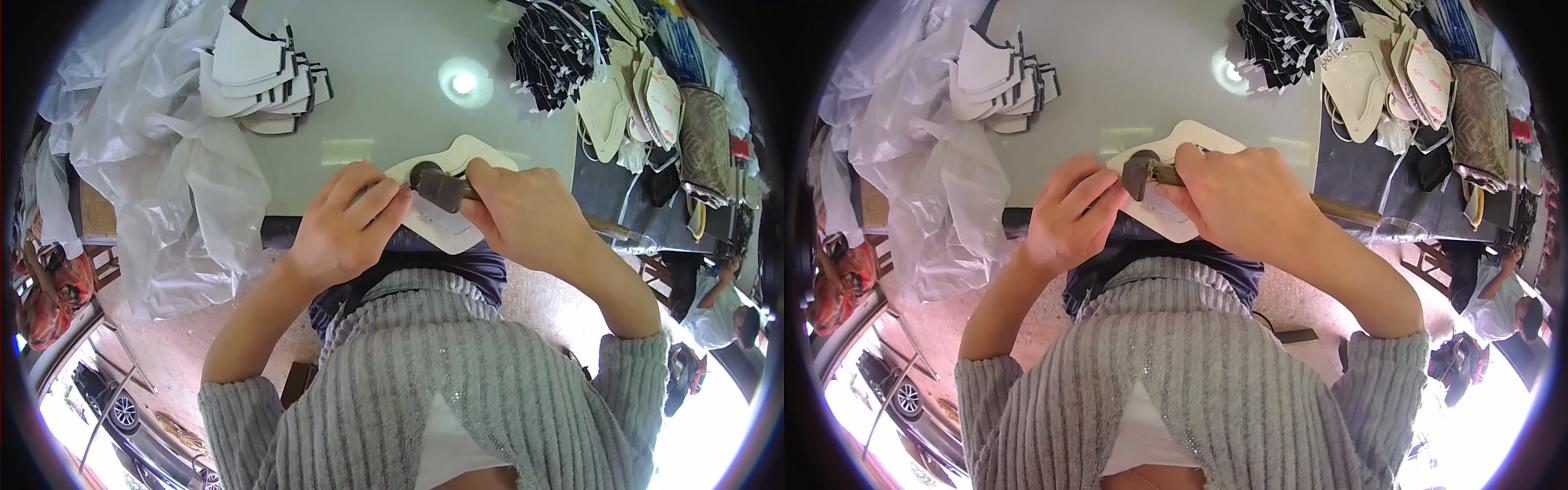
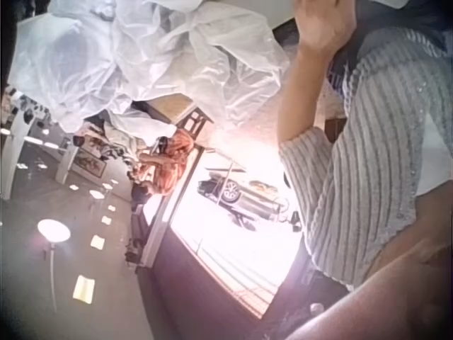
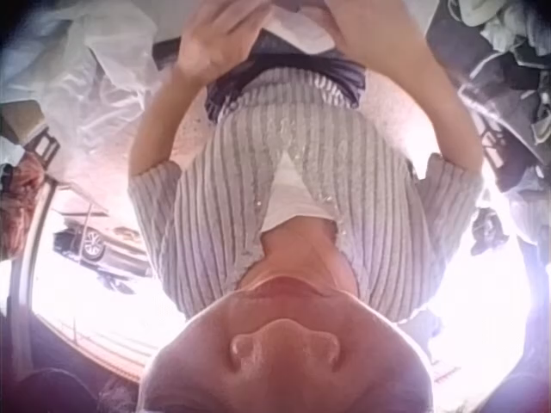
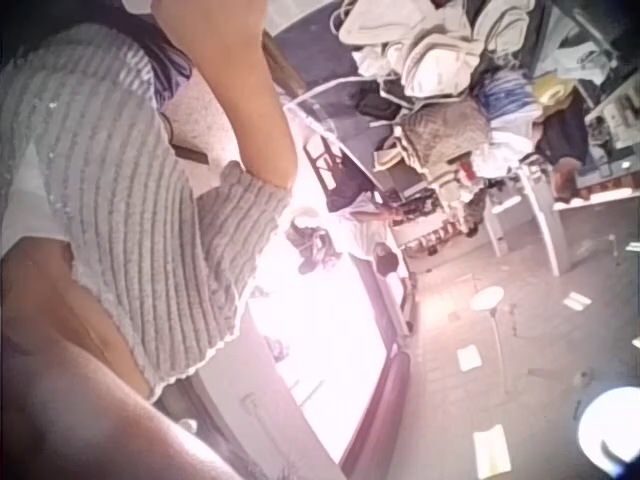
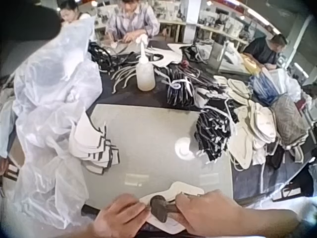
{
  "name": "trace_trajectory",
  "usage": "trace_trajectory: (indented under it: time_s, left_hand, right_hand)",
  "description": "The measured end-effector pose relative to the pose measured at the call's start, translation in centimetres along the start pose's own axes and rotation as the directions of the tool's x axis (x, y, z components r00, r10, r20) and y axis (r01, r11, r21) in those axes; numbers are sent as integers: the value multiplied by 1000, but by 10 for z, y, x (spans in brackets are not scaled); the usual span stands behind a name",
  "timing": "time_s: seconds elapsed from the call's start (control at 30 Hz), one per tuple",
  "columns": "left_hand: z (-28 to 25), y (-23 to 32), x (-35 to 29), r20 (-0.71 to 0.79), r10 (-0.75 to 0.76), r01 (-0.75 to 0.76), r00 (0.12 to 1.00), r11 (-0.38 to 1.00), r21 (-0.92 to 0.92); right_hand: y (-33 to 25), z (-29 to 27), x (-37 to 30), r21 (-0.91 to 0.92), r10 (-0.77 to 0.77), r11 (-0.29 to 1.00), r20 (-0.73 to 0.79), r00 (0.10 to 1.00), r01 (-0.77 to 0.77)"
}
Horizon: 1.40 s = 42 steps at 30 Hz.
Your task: Hammering fabric and material onto a shoe pattern template to prepare a shoe component.
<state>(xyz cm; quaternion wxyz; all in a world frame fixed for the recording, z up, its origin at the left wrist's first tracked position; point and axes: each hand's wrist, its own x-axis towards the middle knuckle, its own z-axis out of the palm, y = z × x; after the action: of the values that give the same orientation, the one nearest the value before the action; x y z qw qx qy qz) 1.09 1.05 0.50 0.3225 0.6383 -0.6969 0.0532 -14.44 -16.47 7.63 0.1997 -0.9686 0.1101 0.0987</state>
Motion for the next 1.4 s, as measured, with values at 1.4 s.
trace_trajectory:
  time_s: [1.4]
  left_hand:
    - [-4,1,2,36,-81,85,996,991,-99]
  right_hand:
    - [11,-3,-26,-18,75,997,-17,997,-75]
